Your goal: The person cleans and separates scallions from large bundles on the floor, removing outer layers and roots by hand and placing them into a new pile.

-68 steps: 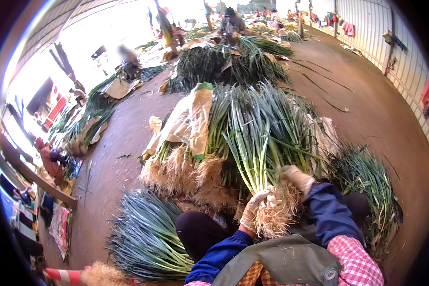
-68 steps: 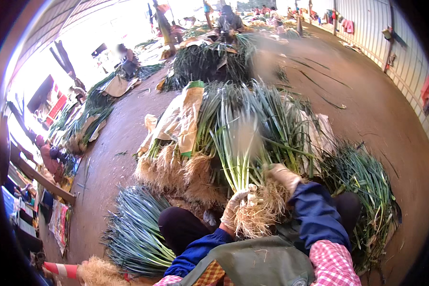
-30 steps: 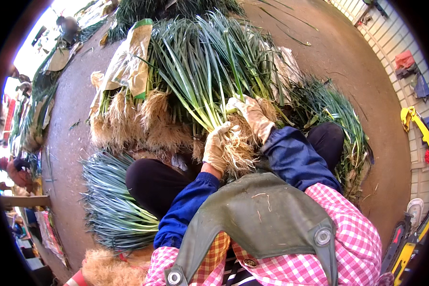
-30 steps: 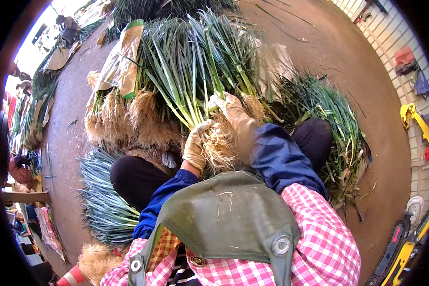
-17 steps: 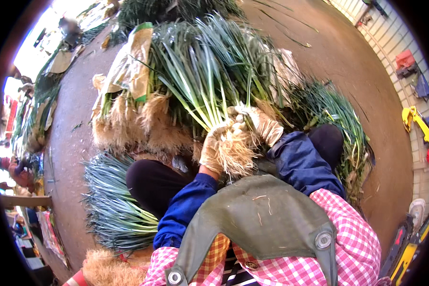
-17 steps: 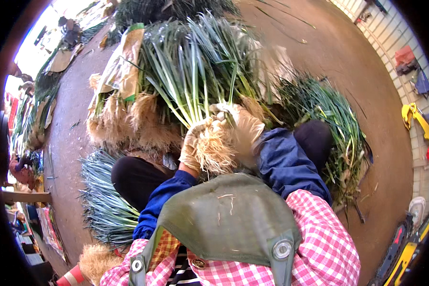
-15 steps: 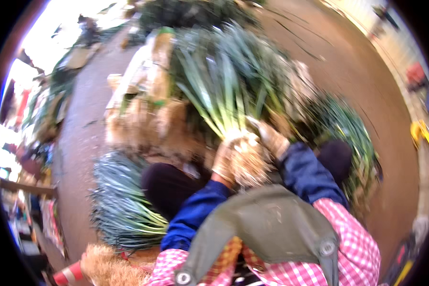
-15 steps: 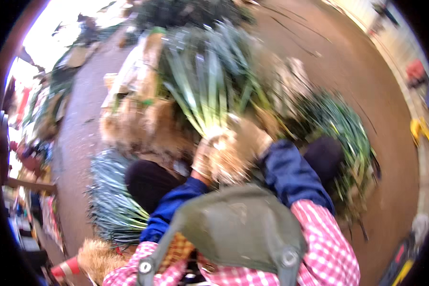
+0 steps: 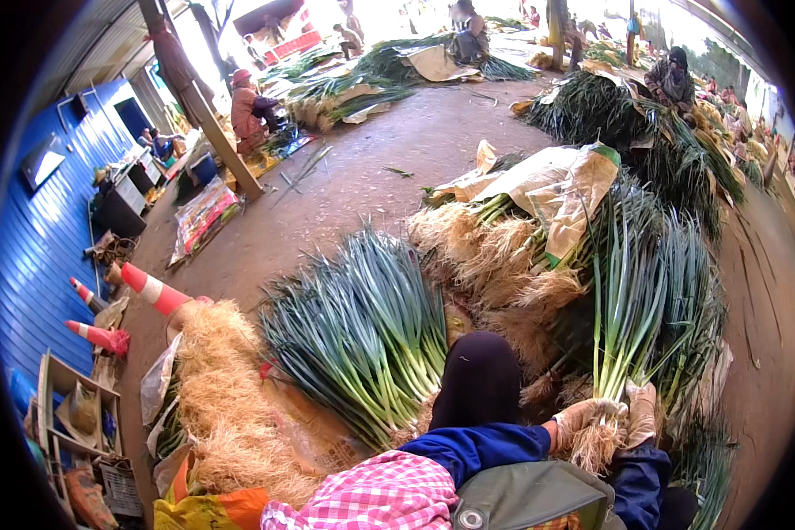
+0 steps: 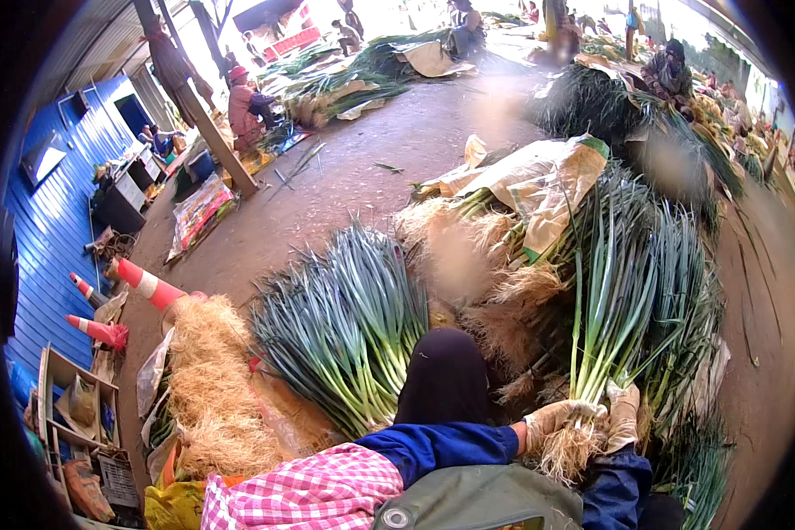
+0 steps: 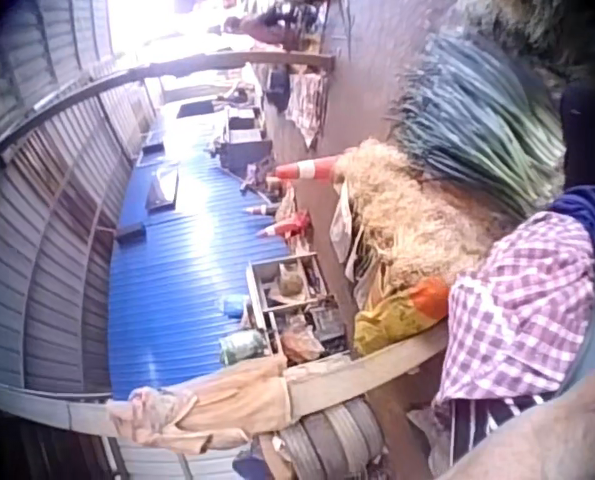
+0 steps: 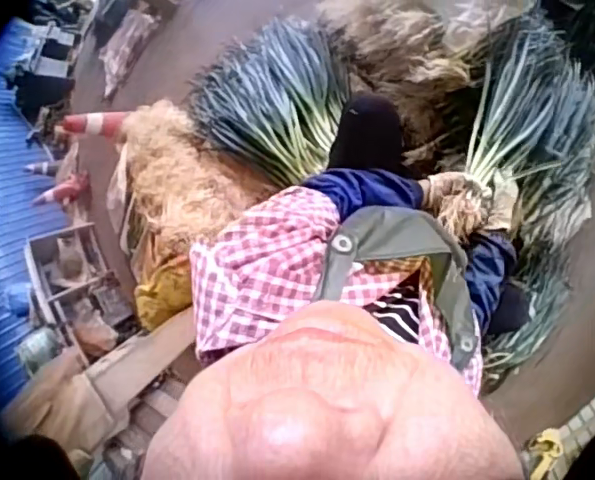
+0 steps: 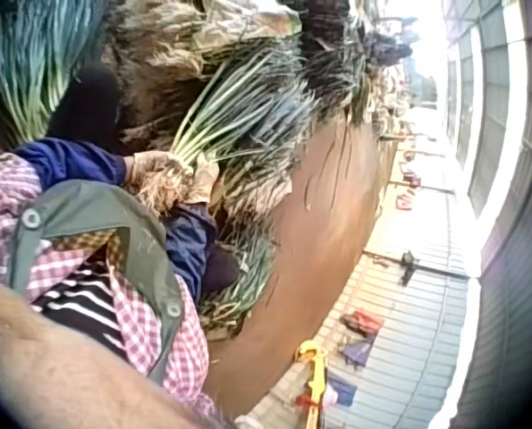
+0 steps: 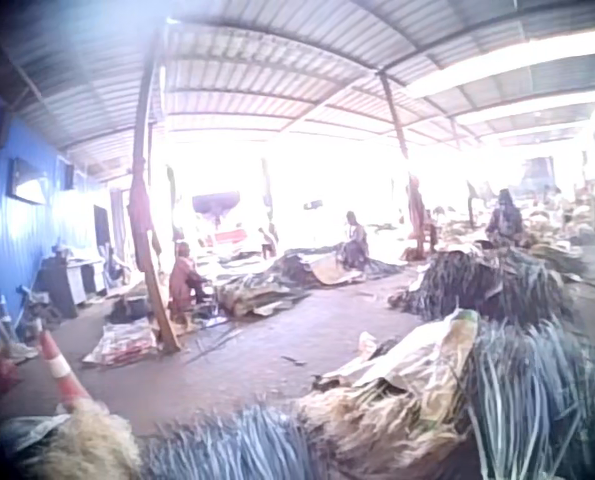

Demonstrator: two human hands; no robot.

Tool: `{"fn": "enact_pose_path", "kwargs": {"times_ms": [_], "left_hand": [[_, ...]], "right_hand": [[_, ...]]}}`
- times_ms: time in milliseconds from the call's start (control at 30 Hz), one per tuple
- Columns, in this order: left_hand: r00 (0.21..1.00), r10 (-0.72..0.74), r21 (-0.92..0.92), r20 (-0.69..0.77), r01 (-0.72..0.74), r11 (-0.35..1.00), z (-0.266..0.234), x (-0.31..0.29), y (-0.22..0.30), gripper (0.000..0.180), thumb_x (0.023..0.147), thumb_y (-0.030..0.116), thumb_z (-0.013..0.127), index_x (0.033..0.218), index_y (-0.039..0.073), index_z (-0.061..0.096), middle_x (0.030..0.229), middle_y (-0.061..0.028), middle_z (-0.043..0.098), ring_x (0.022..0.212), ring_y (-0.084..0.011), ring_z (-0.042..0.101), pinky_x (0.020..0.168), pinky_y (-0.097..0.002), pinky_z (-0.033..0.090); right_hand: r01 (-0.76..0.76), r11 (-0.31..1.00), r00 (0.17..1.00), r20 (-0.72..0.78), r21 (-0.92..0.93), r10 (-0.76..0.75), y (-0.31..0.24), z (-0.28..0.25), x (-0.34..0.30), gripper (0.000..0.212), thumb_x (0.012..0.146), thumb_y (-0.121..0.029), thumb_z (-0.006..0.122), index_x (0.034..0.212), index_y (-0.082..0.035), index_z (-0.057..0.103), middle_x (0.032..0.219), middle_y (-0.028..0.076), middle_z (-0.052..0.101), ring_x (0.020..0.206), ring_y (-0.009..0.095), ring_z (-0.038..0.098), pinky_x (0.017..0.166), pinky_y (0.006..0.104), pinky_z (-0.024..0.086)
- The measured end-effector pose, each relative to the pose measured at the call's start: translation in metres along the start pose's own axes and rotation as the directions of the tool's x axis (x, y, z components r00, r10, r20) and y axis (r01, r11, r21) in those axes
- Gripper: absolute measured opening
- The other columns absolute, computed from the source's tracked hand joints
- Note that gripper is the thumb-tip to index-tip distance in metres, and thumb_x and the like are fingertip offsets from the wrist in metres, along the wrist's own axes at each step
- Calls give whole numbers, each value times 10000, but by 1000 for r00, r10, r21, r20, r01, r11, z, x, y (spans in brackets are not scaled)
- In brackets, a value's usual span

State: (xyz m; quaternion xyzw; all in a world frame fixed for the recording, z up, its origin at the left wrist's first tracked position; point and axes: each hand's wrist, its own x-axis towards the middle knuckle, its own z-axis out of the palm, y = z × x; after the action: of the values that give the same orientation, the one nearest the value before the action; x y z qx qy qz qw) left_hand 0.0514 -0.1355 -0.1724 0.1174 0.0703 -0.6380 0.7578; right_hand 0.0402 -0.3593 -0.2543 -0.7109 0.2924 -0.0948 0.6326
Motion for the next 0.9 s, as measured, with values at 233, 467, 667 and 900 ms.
{"fn": "enact_pose_path", "kwargs": {"times_ms": [233,467,667,900], "left_hand": [[995,53,3,-84,-53,999,4,-14,5,169,849,133,626,984,34,608,772,-104,665,582,-190,641,534,-300,562],[998,52,-132,-36,-56,990,17,-28,6,134,855,117,580,945,22,612,782,-87,659,619,-188,648,573,-284,563],[997,59,-5,-46,-59,998,7,-15,4,139,873,140,570,946,29,610,825,-98,659,688,-201,658,641,-298,569],[996,91,28,24,-91,995,-42,-7,9,179,922,152,516,993,11,602,852,-102,666,701,-191,656,638,-298,563]], "right_hand": [[-305,809,952,178,503,249,-85,48,-91,138,905,-218,578,969,-99,609,725,15,586,536,129,534,468,260,458],[-72,923,997,26,378,67,-79,39,-115,104,905,-186,586,827,-119,572,614,-63,442,474,59,403,430,222,351],[24,991,994,106,132,-38,-104,29,-144,110,891,-199,612,886,-90,617,712,-84,512,574,16,404,494,181,323],[-17,991,923,384,133,-36,-149,42,-160,226,890,-226,589,921,-11,651,584,-22,538,425,65,454,428,203,362]]}}
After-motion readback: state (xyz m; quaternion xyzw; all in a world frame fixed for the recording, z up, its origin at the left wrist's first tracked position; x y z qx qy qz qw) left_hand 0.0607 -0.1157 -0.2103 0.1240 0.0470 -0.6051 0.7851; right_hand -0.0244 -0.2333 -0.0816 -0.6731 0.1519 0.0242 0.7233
